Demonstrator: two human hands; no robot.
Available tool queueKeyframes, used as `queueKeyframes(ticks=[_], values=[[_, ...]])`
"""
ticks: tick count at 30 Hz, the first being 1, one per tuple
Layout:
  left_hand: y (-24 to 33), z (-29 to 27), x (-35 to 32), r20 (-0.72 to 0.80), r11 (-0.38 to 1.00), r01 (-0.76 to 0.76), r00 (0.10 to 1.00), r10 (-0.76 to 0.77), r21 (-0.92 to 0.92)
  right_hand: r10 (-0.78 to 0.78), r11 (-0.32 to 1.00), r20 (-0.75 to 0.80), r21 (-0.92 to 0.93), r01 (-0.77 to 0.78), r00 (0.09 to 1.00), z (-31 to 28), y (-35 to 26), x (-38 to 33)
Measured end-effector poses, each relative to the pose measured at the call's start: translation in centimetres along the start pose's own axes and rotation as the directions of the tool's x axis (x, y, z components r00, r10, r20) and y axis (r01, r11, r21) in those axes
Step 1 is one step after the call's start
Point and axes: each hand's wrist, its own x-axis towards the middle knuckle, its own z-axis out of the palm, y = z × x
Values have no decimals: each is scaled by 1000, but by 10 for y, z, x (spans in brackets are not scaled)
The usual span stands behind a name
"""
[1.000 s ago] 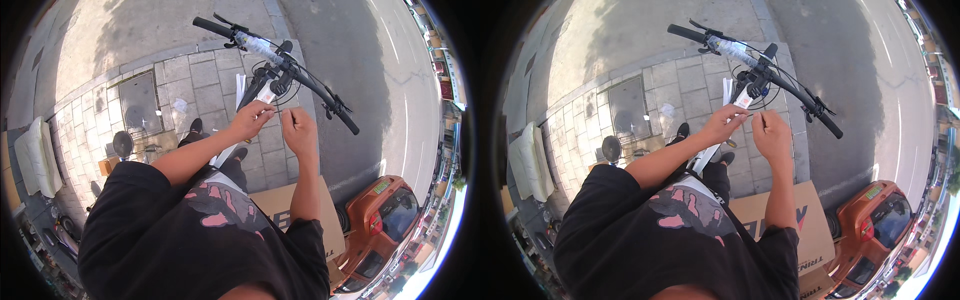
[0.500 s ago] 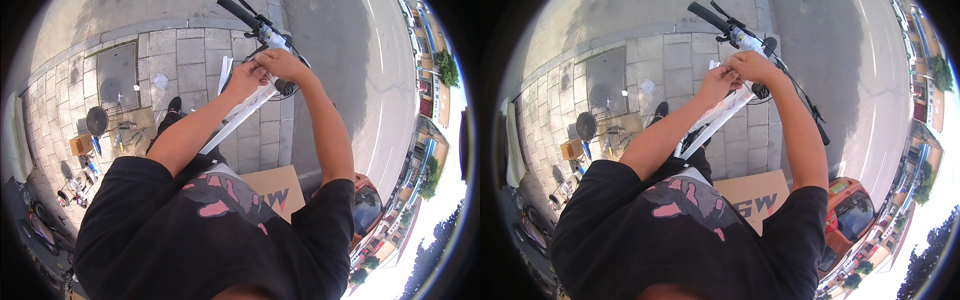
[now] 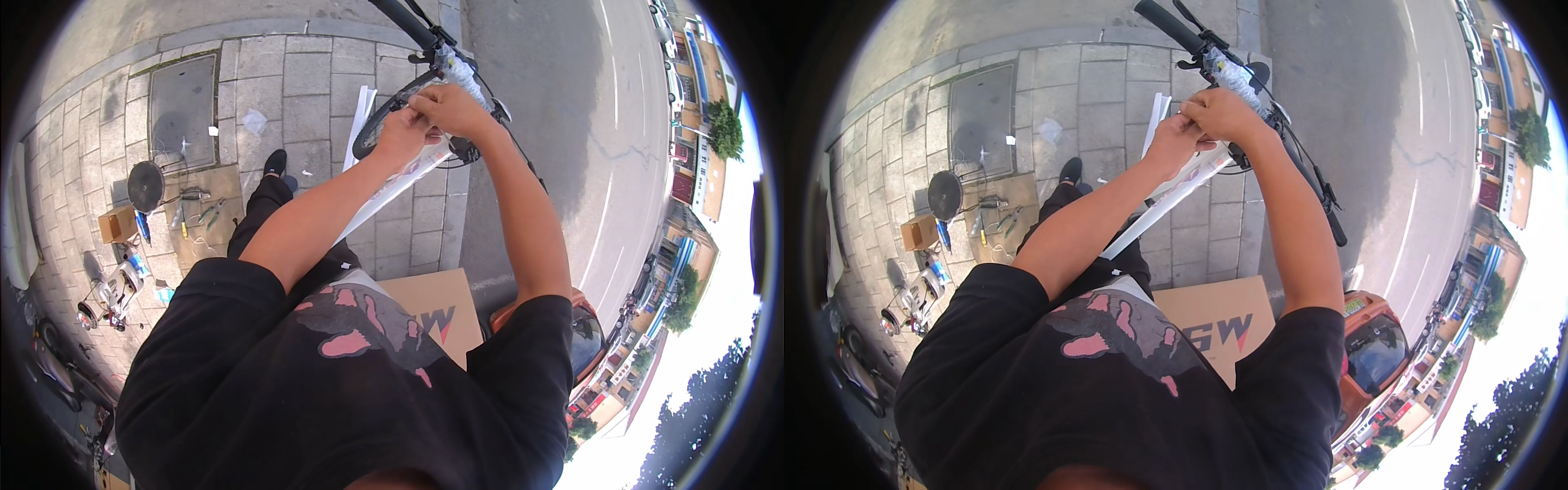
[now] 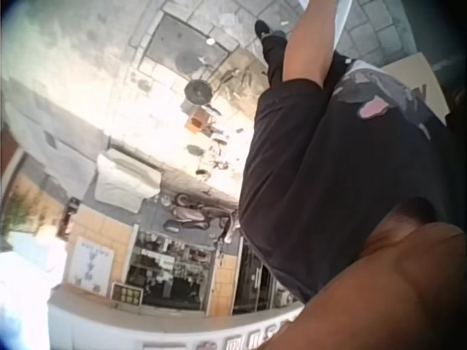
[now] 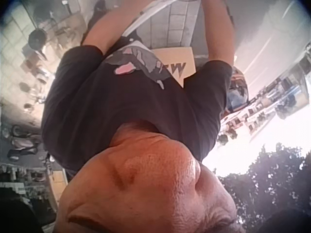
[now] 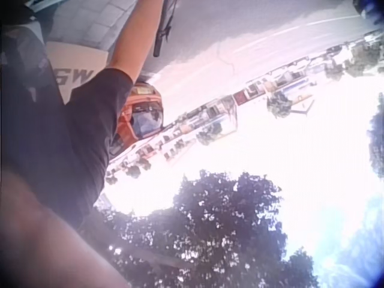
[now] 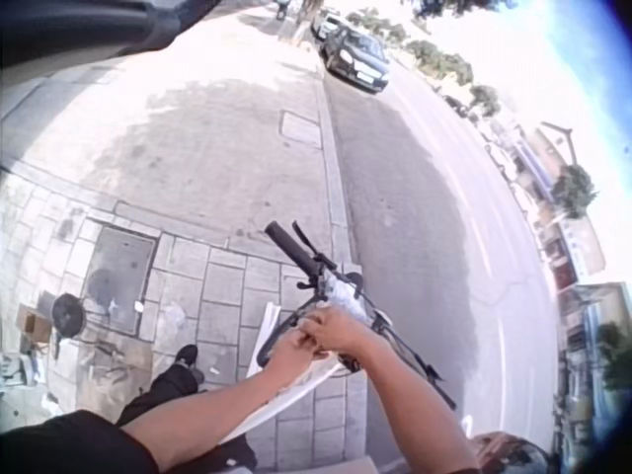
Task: The person assembles a white bicycle on a sidewalk, using an Allen key to tighten bolts on the handlebars and stem. They adjust the handlebar position, secure the stem, and wrap the handlebars with protective tape.
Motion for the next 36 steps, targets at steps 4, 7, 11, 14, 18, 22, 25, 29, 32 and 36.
queueKeyframes(ticks=[4, 7, 11, 14, 18, 22, 25, 29, 32, 36], values=[[-7, -3, 8, 41, 999, 19, 999, -17, -47, 17, 996, -73, -82, -23, 997, 1, -6, -2], [-10, -4, 9, 58, 998, 20, 998, -17, -58, 44, 970, -174, -228, -84, 984, 9, -20, -5], [-3, 2, -7, 14, 983, -4, 1000, 1, 182, 163, 892, -309, -360, -274, 937, 34, -37, -5], [-28, -6, 1, -60, 982, -82, 994, 93, 169, 240, 896, -338, -284, -342, 910, 50, -48, 6], [-32, -3, -1, -60, 984, 12, 998, -23, -180, 288, 926, -239, -176, -333, 927, 48, -33, 13], [-54, -19, 18, -14, 985, -93, 996, 92, -148, 32, 889, -313, -426, -170, 949, 52, -42, 3], [-72, -27, 35, 17, 984, -123, 992, 126, -131, -198, 795, -333, -605, -48, 922, 67, -35, 3], [-37, -8, 11, 100, 980, -10, 995, 31, -200, 25, 982, -130, -180, -48, 991, 44, 7, 22], [-53, -16, 28, 205, 988, 10, 978, 22, -156, 272, 933, 166, 193, -302, 948, 10, 16, 23], [-32, -18, 23, 200, 989, 7, 980, 23, -150, 285, 784, 331, 460, -418, 900, -7, -2, 25]])
